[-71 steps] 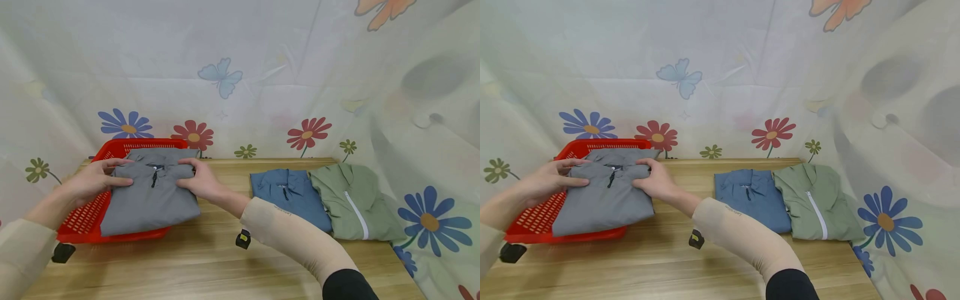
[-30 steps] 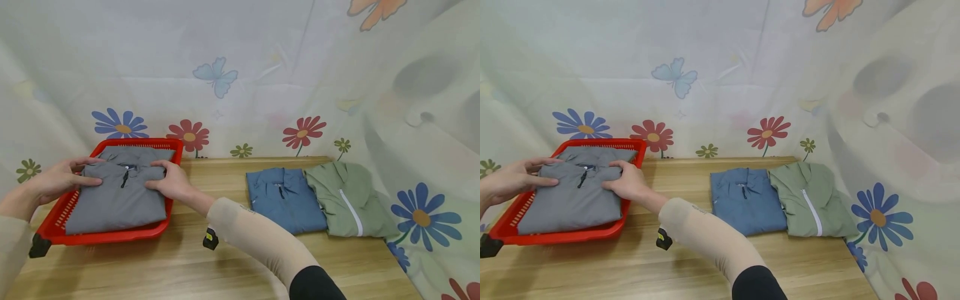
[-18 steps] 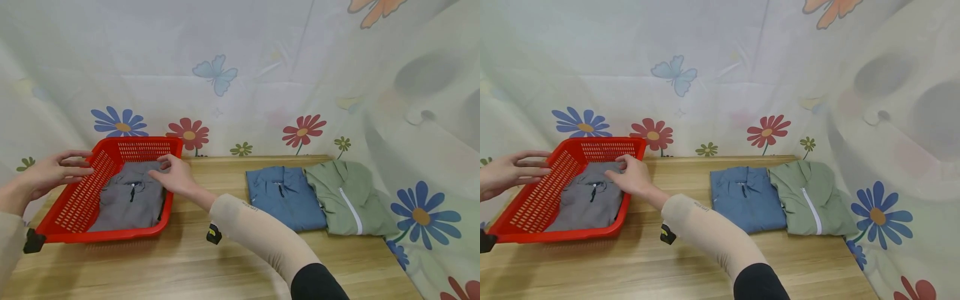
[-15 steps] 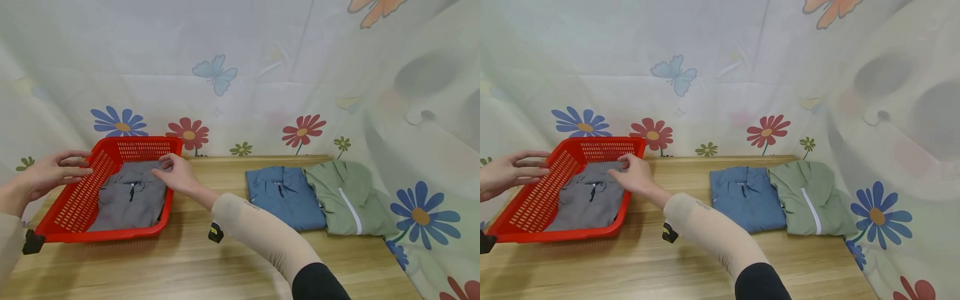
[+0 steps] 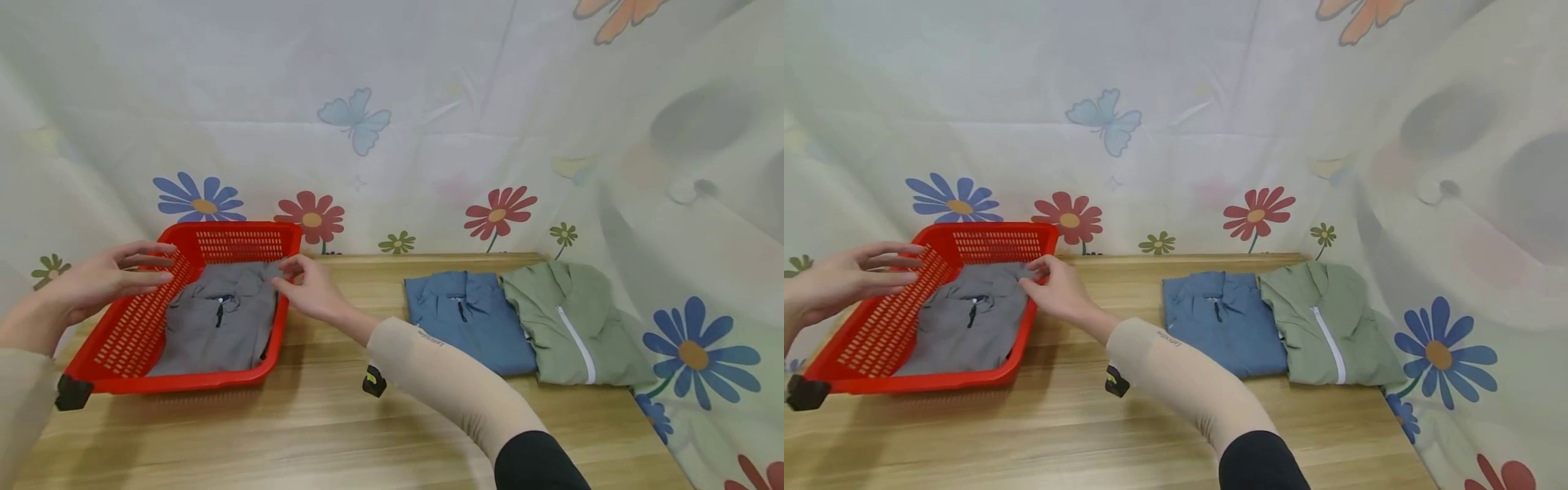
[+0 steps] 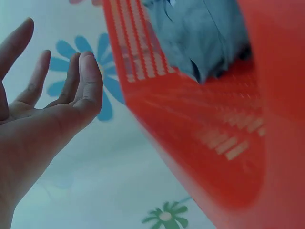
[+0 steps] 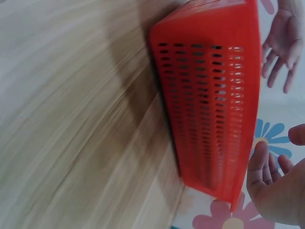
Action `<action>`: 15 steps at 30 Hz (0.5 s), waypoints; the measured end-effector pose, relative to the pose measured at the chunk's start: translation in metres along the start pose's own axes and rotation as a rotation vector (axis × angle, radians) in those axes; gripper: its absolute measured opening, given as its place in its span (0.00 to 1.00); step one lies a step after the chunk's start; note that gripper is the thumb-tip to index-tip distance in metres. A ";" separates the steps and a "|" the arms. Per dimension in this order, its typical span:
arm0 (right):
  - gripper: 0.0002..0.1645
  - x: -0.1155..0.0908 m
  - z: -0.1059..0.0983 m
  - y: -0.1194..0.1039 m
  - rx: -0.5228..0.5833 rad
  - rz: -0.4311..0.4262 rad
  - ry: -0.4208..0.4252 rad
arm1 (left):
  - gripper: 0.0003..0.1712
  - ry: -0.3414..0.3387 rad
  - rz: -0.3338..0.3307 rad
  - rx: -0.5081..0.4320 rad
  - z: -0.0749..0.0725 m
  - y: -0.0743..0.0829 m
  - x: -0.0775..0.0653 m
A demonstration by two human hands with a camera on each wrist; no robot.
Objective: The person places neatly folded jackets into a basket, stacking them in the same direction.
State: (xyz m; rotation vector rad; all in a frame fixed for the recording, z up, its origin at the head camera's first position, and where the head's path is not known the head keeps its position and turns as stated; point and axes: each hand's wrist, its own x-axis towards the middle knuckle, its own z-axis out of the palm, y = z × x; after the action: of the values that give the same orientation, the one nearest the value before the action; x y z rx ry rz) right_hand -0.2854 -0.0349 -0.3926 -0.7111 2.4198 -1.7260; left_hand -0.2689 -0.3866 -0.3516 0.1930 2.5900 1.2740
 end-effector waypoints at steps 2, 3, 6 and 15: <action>0.18 -0.003 -0.005 0.004 -0.019 -0.031 -0.009 | 0.40 -0.008 0.015 0.017 0.004 0.010 -0.003; 0.17 -0.005 -0.007 0.006 -0.038 -0.041 -0.010 | 0.40 -0.009 0.023 0.027 0.007 0.015 -0.004; 0.16 -0.012 -0.015 0.013 -0.097 -0.076 -0.021 | 0.37 -0.008 0.052 0.058 0.018 0.033 -0.008; 0.09 -0.038 -0.037 0.032 -0.162 -0.068 -0.043 | 0.29 -0.046 0.184 0.079 0.051 0.083 -0.013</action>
State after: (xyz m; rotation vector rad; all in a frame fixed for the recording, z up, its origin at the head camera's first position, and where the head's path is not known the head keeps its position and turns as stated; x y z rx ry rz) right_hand -0.2738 0.0212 -0.4162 -0.8489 2.5557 -1.5332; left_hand -0.2416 -0.3005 -0.3139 0.4795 2.6356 1.2099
